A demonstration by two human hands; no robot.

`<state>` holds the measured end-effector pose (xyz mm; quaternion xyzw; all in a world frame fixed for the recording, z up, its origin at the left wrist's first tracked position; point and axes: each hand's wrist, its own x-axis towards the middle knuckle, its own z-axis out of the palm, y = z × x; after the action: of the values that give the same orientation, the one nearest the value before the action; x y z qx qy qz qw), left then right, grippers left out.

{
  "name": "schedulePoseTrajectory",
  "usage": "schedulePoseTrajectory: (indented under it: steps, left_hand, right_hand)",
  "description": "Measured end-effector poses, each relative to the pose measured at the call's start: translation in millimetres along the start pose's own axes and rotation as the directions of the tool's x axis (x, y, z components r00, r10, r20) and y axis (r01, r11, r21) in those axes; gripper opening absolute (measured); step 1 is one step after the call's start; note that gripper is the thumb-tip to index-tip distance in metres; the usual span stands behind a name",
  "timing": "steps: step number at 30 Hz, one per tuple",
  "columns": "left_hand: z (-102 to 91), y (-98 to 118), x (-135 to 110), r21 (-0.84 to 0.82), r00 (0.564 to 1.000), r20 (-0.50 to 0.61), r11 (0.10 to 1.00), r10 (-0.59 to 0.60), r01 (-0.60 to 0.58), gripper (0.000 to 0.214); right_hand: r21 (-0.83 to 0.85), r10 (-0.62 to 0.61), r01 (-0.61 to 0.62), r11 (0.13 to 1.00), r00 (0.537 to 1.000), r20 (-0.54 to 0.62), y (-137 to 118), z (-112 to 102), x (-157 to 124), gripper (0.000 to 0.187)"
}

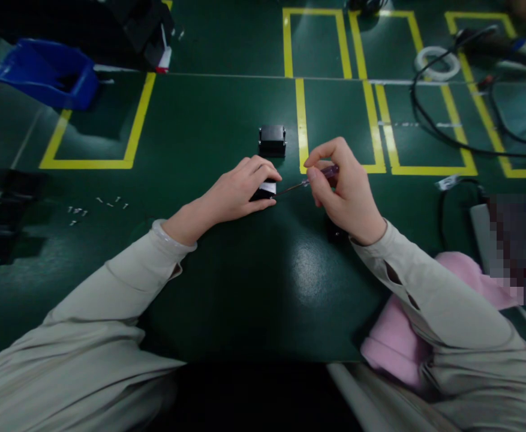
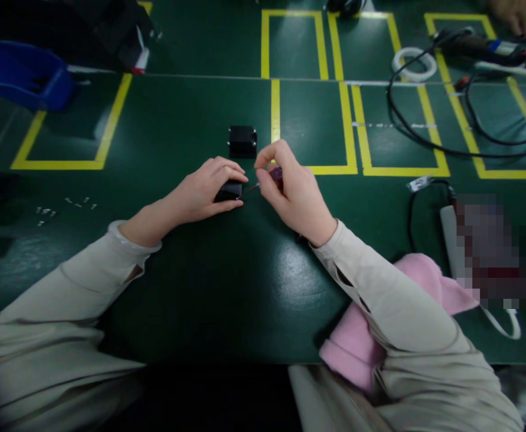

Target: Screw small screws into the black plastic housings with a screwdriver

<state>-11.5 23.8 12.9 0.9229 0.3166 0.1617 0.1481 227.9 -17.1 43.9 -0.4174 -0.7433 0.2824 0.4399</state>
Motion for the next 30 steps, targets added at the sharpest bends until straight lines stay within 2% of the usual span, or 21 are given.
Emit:
schedulePoseTrajectory:
  steps: [12, 16, 30]
  left_hand:
    - [-1.1, 1.6, 0.7, 0.007, 1.000, -0.004, 1.000, -0.001, 0.001, 0.039]
    - [-0.8, 1.5, 0.4, 0.011, 1.000, 0.001, 1.000, -0.007, 0.007, 0.040]
    - [-0.3, 0.0, 0.2, 0.003, 1.000, 0.001, 1.000, 0.002, -0.002, 0.040]
  right_hand:
    - [0.025, -0.043, 0.043, 0.999, 0.999, -0.006, -0.6, 0.8, 1.9, 0.023]
    - [0.001, -0.018, 0.018, 1.000, 1.000, 0.006, -0.8, 0.2, 1.2, 0.028]
    - [0.017, 0.007, -0.007, 1.000, 1.000, -0.030, 2.6, 0.3, 1.0, 0.025]
